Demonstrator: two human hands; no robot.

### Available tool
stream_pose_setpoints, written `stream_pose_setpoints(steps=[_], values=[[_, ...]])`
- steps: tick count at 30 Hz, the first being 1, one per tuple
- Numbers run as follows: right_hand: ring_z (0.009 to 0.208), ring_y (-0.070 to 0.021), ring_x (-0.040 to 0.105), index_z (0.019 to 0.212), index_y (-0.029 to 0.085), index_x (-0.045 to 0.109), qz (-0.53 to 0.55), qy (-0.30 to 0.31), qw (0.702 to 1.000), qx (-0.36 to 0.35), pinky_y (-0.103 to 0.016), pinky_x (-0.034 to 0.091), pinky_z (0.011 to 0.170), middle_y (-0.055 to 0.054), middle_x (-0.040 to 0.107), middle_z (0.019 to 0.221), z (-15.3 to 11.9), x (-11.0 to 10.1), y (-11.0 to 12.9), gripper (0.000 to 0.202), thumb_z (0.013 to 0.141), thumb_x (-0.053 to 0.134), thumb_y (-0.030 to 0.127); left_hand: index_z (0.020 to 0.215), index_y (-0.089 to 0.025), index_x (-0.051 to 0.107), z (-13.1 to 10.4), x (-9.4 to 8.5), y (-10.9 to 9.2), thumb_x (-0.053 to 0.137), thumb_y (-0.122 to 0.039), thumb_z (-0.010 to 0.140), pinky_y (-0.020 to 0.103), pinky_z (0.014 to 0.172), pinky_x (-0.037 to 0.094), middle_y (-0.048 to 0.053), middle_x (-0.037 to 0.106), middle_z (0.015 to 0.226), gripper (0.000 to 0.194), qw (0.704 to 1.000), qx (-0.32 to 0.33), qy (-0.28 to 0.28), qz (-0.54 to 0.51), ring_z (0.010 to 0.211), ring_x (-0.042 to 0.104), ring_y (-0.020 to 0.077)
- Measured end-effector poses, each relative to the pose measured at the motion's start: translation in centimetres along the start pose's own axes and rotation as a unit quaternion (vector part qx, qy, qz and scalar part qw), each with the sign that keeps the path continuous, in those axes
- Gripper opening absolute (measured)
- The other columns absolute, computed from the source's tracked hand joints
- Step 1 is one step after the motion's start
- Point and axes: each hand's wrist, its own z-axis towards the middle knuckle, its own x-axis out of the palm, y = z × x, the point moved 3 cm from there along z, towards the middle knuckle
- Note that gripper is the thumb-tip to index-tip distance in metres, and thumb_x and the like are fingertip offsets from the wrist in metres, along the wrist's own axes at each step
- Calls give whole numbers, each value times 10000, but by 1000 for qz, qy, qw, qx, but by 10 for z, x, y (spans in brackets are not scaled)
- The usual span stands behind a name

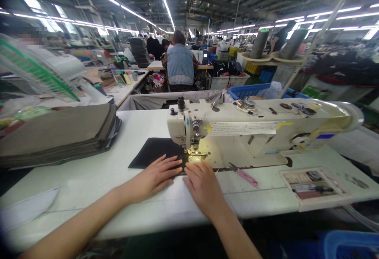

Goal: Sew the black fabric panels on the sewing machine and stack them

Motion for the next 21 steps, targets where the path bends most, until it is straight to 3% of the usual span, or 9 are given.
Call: stream_pose_setpoints(steps=[9,21], values=[[1043,-252,618,1114,235,712,-14,6,999,30,-455,487,971,-59,727,1155,30,4,-11,212,985,545,231,1433,-306,531,28,-10,33,456,-321,1026,535,1218,214,41,438,1564,414,999,-34,-12,-8,1472,355,239],[1151,-256,583,1212,177,673,31,-13,998,44,-477,497,1020,-95,695,1235,11,7,-8,273,991,516,212,1438,-265,526,33,-6,38,443,-348,1034,543,1203,241,83,464,1545,420,997,-61,-36,24,1456,381,260]])
